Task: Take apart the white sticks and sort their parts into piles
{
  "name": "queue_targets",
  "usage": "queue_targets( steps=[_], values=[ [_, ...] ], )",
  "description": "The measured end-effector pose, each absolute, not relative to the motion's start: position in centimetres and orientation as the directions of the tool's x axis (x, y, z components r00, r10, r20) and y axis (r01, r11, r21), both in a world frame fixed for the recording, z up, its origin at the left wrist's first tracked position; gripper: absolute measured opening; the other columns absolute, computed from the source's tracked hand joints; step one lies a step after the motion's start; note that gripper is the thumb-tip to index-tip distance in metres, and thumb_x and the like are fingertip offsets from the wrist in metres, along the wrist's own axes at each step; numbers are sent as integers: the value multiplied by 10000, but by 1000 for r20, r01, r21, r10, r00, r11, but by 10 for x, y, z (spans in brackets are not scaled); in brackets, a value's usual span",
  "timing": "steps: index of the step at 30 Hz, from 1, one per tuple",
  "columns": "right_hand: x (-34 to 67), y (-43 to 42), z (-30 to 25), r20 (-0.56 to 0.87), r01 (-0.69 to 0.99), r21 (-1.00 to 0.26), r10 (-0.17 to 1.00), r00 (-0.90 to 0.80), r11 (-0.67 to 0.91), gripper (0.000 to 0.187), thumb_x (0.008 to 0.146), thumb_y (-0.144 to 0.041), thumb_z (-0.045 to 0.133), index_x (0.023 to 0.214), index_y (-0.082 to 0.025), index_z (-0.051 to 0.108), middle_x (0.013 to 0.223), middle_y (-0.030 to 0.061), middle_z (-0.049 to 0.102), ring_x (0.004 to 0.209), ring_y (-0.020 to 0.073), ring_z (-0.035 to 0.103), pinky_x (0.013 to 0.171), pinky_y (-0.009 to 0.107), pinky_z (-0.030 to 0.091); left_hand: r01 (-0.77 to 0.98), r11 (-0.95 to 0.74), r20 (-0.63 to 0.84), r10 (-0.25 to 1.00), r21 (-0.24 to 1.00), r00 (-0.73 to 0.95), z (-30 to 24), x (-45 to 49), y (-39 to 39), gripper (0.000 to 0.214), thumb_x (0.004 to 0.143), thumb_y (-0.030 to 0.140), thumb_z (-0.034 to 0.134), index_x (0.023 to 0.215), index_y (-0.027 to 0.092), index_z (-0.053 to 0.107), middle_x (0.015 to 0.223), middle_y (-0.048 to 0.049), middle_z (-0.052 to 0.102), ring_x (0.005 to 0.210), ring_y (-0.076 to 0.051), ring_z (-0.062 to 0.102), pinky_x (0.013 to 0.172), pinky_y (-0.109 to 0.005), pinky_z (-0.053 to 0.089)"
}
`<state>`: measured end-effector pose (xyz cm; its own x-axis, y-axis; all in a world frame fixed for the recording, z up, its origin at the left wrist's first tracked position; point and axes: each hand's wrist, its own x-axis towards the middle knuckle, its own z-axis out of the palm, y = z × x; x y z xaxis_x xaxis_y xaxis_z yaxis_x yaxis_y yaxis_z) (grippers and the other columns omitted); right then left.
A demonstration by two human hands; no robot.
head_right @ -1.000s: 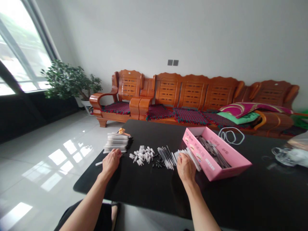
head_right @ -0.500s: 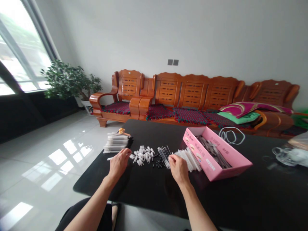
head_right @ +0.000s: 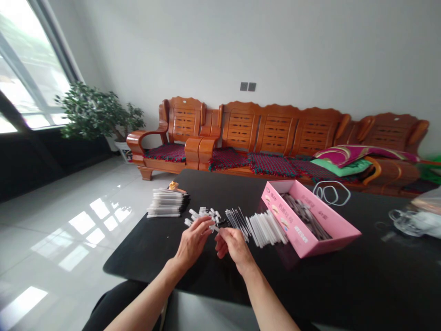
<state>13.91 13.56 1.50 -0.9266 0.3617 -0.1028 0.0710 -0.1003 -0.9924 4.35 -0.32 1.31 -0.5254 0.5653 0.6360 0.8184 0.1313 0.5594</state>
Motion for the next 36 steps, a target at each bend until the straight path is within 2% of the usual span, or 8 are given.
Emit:
queue_targets(
  steps=[3, 5, 8, 10, 15, 22, 27, 36],
  values=[
    [140, 137, 19, -88, 48, -993, 409, -908, -109, 438, 809, -542, 538, 754, -114, 615, 559, 26, 619, 426, 116, 564, 423, 232, 451, 577, 108, 483, 435, 810, -760, 12, 33, -5, 200, 882, 314, 514, 931, 193, 665, 838, -46, 671, 725, -155, 639, 686, -257, 504],
    [141, 137, 20, -78, 40, -994, 402, -912, -102, 431, 802, -539, 549, 761, -115, 617, 570, 25, 623, 432, 113, 565, 430, 232, 457, 288, 2, 253, 471, 958, -845, 8, 26, -5, 275, 851, 401, 549, 890, 159, 673, 706, -36, 652, 580, -139, 617, 562, -243, 500],
    [140, 133, 20, -73, 52, -996, 340, -937, -71, 425, 788, -537, 569, 769, -116, 622, 574, 22, 628, 437, 110, 566, 436, 228, 457, -182, -202, -24, 605, 962, -796, 3, 19, -3, 380, 790, 445, 629, 981, 118, 663, 806, -84, 680, 614, -143, 647, 554, -242, 522],
    [139, 131, 20, -93, 78, -995, 305, -948, -60, 431, 778, -544, 577, 773, -115, 624, 571, 22, 630, 437, 108, 568, 437, 224, 455, -335, -285, -88, 629, 898, -772, 1, 18, -2, 395, 753, 426, 685, 978, 102, 660, 870, -110, 688, 655, -142, 659, 590, -239, 536],
    [138, 127, 19, -188, 156, -979, 285, -940, -132, 507, 798, -604, 498, 730, -114, 610, 525, 27, 616, 389, 108, 550, 407, 225, 445, -378, -354, -98, 606, 856, -790, 0, 19, -1, 357, 724, 409, 725, 861, 86, 659, 776, -97, 696, 607, -130, 652, 589, -230, 539],
    [139, 129, 15, -137, 106, -984, 228, -964, -143, 454, 804, -554, 527, 727, -114, 609, 539, 20, 615, 401, 102, 544, 415, 224, 444, -392, -350, -113, 606, 850, -787, 3, 19, -3, 351, 721, 395, 732, 834, 74, 646, 716, -96, 696, 573, -131, 653, 577, -226, 542],
    [140, 130, 19, -126, 105, -990, 285, -950, -90, 365, 716, -479, 661, 725, -116, 618, 555, 9, 623, 417, 101, 549, 440, 230, 454, -396, -332, -132, 600, 856, -789, 4, 19, -3, 367, 705, 400, 743, 819, 66, 638, 699, -103, 694, 565, -137, 655, 564, -225, 542],
    [139, 133, 16, -138, 117, -989, 298, -944, -86, 396, 724, -512, 646, 734, -118, 612, 552, 10, 628, 411, 101, 550, 426, 221, 446, -389, -326, -129, 601, 862, -789, 5, 20, -2, 370, 699, 408, 746, 814, 72, 643, 697, -98, 691, 563, -136, 654, 569, -228, 545]
  ],
)
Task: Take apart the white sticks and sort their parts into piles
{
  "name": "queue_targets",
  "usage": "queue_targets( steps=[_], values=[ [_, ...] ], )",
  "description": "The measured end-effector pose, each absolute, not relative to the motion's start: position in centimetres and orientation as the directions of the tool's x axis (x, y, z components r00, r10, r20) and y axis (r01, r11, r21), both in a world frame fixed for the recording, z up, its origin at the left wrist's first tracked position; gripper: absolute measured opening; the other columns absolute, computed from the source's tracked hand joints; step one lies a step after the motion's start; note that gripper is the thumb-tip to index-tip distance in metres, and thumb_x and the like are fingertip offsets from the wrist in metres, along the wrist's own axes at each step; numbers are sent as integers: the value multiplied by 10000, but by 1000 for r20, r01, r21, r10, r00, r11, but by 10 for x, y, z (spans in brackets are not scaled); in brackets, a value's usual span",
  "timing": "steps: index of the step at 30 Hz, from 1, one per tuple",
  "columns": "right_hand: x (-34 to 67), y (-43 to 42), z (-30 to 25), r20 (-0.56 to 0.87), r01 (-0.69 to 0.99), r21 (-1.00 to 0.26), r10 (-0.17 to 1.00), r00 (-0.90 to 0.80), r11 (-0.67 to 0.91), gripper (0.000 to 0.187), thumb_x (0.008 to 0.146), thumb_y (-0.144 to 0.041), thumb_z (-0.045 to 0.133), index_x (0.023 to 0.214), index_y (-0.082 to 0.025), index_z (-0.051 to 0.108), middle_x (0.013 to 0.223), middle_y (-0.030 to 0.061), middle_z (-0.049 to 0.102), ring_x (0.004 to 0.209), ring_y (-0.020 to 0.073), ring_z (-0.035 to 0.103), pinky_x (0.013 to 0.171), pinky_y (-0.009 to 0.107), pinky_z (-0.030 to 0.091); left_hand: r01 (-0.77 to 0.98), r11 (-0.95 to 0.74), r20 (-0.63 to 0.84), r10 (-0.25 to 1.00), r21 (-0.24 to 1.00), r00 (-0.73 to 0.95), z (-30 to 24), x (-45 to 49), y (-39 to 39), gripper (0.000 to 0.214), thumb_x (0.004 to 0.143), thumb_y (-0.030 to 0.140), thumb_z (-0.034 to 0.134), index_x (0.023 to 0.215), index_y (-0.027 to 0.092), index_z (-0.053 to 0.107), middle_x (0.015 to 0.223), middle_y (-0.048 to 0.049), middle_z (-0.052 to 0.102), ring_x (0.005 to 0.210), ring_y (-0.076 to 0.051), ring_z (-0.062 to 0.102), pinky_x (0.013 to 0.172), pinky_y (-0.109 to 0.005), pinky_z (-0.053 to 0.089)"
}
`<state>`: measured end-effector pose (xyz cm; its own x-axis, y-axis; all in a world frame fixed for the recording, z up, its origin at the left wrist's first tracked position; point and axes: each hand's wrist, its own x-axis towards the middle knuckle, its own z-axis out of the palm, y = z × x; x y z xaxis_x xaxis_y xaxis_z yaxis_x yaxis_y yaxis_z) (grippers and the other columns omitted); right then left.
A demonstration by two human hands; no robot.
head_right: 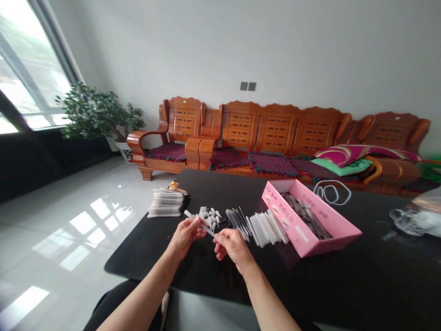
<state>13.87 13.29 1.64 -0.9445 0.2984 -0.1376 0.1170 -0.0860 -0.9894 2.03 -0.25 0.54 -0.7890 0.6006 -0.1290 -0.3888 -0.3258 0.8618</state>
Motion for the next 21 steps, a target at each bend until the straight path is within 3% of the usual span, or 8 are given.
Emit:
queue_targets(
  steps=[3, 8, 13, 18, 21],
  values=[
    [139, 134, 17, -148, 128, -988, 325, -934, -82, 367, 660, -465, 721, 740, -126, 606, 575, 7, 640, 432, 105, 564, 446, 226, 461, -381, -326, -124, 597, 865, -792, 2, 19, -2, 375, 701, 419, 742, 814, 74, 645, 676, -90, 683, 567, -140, 656, 573, -231, 545],
    [140, 132, 19, -170, 146, -984, 294, -941, -101, 466, 770, -570, 561, 732, -110, 619, 532, 19, 620, 394, 105, 544, 415, 230, 445, -372, -331, -114, 595, 868, -795, -1, 18, -2, 396, 698, 439, 738, 828, 76, 649, 699, -98, 691, 581, -144, 661, 579, -234, 546],
    [139, 133, 18, -160, 138, -986, 324, -932, -89, 374, 663, -472, 716, 732, -121, 606, 560, 6, 635, 417, 102, 560, 432, 221, 455, -377, -323, -122, 597, 868, -793, 4, 19, -3, 372, 699, 417, 743, 808, 75, 646, 670, -88, 686, 557, -133, 652, 567, -223, 544],
    [139, 133, 15, -185, 158, -981, 290, -939, -115, 465, 759, -572, 571, 751, -110, 621, 537, 18, 625, 391, 103, 547, 412, 228, 448, -374, -319, -131, 582, 871, -802, 2, 18, -1, 371, 700, 420, 740, 814, 80, 646, 647, -78, 677, 556, -138, 654, 566, -227, 544],
    [139, 133, 15, -165, 140, -985, 317, -934, -98, 402, 689, -513, 673, 747, -119, 617, 546, 4, 628, 400, 100, 548, 428, 228, 457, -377, -314, -135, 586, 871, -799, 1, 18, -1, 382, 690, 428, 747, 809, 80, 646, 658, -82, 680, 556, -137, 654, 562, -227, 546]
  ],
)
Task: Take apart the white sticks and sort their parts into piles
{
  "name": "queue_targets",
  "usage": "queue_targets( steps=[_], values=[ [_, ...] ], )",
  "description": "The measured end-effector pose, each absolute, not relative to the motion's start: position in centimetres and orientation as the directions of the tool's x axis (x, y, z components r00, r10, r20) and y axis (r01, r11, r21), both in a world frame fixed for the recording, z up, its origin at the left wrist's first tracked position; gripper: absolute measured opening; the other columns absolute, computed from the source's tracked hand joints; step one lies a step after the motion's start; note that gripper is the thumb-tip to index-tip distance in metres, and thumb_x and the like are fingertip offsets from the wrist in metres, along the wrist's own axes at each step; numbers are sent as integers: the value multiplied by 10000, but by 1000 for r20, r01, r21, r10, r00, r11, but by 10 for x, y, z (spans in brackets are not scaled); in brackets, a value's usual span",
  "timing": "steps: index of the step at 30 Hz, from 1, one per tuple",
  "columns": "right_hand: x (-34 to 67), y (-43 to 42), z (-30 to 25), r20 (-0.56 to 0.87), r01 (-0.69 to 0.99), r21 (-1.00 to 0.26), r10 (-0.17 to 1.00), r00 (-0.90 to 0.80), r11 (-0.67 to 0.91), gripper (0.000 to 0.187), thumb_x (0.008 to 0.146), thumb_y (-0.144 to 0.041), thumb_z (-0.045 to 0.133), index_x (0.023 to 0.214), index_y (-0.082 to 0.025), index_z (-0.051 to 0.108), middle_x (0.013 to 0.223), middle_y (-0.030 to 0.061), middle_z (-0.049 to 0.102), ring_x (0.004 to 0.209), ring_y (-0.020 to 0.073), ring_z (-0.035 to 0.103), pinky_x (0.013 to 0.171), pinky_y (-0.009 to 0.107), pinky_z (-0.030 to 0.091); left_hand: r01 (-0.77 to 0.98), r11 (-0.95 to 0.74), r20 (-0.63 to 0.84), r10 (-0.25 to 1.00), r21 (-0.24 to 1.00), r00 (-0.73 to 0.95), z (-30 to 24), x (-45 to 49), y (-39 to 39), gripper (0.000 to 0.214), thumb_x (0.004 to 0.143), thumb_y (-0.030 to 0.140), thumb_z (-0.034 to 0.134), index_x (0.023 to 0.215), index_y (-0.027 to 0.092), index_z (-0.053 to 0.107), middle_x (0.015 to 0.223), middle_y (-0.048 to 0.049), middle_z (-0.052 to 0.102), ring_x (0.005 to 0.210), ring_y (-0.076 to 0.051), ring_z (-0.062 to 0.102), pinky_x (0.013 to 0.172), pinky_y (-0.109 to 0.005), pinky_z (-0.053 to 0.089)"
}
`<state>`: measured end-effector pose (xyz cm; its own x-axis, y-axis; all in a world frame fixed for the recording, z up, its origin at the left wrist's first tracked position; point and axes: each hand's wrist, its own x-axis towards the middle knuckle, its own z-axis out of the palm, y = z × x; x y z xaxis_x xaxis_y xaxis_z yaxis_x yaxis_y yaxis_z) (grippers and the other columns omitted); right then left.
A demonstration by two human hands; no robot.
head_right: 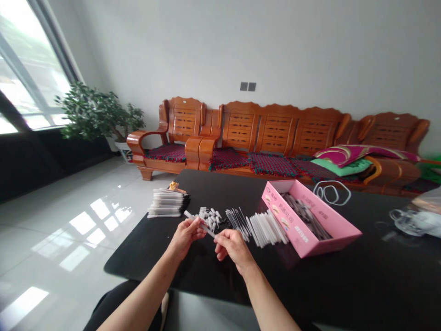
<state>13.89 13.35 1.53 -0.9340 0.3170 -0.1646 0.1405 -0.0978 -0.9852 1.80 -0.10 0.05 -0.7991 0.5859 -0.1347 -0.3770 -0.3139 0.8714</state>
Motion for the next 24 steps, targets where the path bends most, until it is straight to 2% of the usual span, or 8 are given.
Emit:
queue_targets(
  steps=[2, 7, 12, 16, 24],
  values=[
    [139, 134, 16, -165, 140, -986, 339, -926, -95, 389, 664, -491, 706, 759, -124, 617, 565, 3, 637, 415, 101, 558, 436, 225, 461, -376, -315, -131, 590, 871, -797, 1, 18, -1, 384, 687, 431, 749, 808, 81, 647, 659, -81, 683, 552, -134, 653, 562, -224, 546],
    [139, 132, 16, -210, 178, -975, 280, -937, -133, 476, 768, -579, 557, 746, -109, 621, 521, 22, 617, 382, 108, 545, 398, 228, 443, -366, -315, -123, 588, 876, -799, 0, 18, -2, 390, 690, 441, 743, 814, 83, 650, 659, -82, 684, 561, -138, 657, 565, -224, 543],
    [140, 132, 15, -171, 141, -983, 318, -933, -115, 412, 697, -522, 671, 763, -120, 611, 561, 10, 633, 413, 100, 560, 421, 213, 457, -361, -320, -115, 588, 876, -800, -3, 17, -2, 385, 704, 436, 734, 827, 80, 651, 675, -86, 686, 578, -140, 661, 578, -230, 548],
    [139, 133, 14, -222, 187, -971, 281, -934, -147, 485, 771, -584, 554, 766, -103, 621, 521, 22, 617, 378, 107, 546, 392, 224, 449, -364, -325, -118, 583, 873, -804, -2, 17, -1, 382, 697, 433, 741, 817, 82, 649, 677, -86, 687, 579, -144, 665, 564, -224, 547],
    [141, 139, 15, -189, 175, -982, 319, -929, -72, 316, 691, -424, 675, 711, -118, 599, 524, -4, 615, 388, 96, 539, 401, 215, 449, -371, -339, -142, 543, 864, -828, -2, 13, -2, 358, 685, 402, 758, 792, 78, 649, 680, -88, 695, 551, -133, 655, 545, -215, 549]
  ],
)
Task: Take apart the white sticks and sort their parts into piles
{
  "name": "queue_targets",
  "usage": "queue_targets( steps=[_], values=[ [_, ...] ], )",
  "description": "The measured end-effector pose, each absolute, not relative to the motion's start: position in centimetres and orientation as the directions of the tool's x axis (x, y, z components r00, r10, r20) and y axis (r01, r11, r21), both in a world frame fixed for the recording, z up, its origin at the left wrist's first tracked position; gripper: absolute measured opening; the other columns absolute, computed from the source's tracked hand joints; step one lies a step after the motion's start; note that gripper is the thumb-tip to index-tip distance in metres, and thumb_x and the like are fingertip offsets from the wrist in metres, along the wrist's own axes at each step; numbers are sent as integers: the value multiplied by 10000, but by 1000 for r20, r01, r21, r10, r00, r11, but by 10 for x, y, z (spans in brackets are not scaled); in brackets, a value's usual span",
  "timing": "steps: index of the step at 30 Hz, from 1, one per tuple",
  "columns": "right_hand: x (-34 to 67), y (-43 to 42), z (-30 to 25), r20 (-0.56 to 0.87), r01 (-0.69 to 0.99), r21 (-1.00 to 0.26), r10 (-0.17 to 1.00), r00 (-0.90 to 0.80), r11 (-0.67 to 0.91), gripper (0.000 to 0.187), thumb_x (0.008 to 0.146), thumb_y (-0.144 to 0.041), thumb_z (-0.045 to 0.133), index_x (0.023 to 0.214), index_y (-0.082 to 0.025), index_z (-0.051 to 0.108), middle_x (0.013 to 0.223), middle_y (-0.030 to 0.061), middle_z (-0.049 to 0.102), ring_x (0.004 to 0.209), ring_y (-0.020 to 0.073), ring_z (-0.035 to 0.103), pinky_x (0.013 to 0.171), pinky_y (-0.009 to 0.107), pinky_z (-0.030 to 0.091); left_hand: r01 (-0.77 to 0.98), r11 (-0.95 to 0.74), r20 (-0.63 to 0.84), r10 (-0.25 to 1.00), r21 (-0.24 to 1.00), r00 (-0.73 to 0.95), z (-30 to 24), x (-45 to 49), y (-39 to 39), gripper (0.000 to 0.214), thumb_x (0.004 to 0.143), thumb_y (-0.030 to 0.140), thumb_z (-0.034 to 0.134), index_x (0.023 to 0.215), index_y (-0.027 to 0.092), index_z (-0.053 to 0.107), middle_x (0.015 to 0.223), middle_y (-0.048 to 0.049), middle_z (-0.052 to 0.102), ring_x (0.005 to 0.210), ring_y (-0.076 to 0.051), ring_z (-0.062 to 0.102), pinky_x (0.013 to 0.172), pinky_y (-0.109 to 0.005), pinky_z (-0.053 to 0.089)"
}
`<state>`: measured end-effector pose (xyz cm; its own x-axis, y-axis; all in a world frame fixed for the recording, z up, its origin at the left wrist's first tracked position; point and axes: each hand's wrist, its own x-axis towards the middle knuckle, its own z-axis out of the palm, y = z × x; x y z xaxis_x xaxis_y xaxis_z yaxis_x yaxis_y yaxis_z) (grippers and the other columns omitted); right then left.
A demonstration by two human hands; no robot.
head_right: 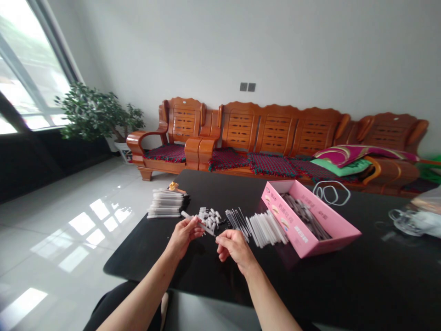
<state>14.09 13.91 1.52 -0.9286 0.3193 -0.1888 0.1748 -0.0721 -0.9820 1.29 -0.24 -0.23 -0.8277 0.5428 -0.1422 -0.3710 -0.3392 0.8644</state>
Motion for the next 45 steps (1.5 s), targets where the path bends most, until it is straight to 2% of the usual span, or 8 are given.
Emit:
queue_targets(
  steps=[8, 12, 16, 20, 28, 31, 36, 45],
  values=[
    [144, 160, 11, -178, 208, -977, 347, -921, 53, 271, 699, -396, 644, 689, -130, 592, 528, -4, 617, 384, 88, 533, 384, 195, 428, -386, -404, -175, 468, 829, -866, -5, 3, -6, 311, 681, 346, 771, 786, 82, 643, 681, -74, 688, 574, -136, 660, 551, -215, 557],
    [148, 182, 6, -134, 258, -949, 513, -848, 179, 273, 732, -413, 582, 673, -147, 586, 506, -11, 595, 373, 94, 522, 363, 195, 404, -390, -400, -190, 453, 830, -871, -4, 2, -7, 288, 711, 326, 752, 794, 75, 639, 697, -86, 689, 572, -135, 660, 541, -210, 556],
    [151, 203, 1, -28, 410, -806, 666, -746, 426, 236, 759, -374, 532, 675, -168, 610, 523, 0, 611, 392, 108, 532, 400, 212, 382, -389, -389, -193, 454, 835, -870, -4, 3, -6, 275, 727, 318, 740, 809, 77, 636, 704, -88, 691, 576, -136, 661, 545, -212, 559],
    [148, 201, -2, 129, 494, -571, 666, -735, 655, 179, 754, -319, 563, 649, -198, 643, 620, 30, 676, 587, 158, 622, 513, 235, 370, -389, -350, -194, 480, 852, -856, -8, 7, -4, 285, 727, 335, 738, 807, 78, 644, 700, -90, 693, 564, -133, 658, 545, -217, 561],
    [131, 181, -8, 217, 496, -418, 614, -759, 761, 192, 825, -315, 532, 749, -224, 684, 731, 62, 710, 685, 191, 644, 552, 255, 338, -382, -284, -189, 527, 879, -828, -10, 15, 0, 311, 717, 358, 741, 810, 73, 658, 746, -108, 705, 600, -141, 666, 570, -227, 563],
    [133, 177, -2, 262, 425, -463, 578, -773, 778, 236, 851, -326, 495, 761, -213, 683, 720, 62, 705, 666, 183, 635, 562, 252, 350, -375, -274, -178, 545, 885, -819, -11, 15, 1, 325, 716, 371, 738, 825, 75, 660, 762, -107, 706, 603, -137, 662, 577, -226, 561],
    [137, 156, 8, 200, 146, -708, 394, -897, 691, 417, 905, -394, 381, 636, -179, 616, 545, 9, 617, 469, 108, 558, 516, 210, 383, -377, -280, -163, 569, 883, -806, -10, 19, 5, 332, 714, 382, 736, 827, 80, 654, 750, -101, 702, 613, -150, 670, 579, -233, 562],
    [145, 164, 16, -6, 159, -883, 328, -945, 442, 252, 790, -367, 526, 703, -153, 626, 550, -7, 615, 396, 77, 514, 382, 167, 335, -367, -382, -168, 462, 848, -871, -10, 2, -5, 289, 721, 325, 742, 828, 72, 652, 700, -94, 697, 583, -142, 667, 564, -225, 565]
  ],
)
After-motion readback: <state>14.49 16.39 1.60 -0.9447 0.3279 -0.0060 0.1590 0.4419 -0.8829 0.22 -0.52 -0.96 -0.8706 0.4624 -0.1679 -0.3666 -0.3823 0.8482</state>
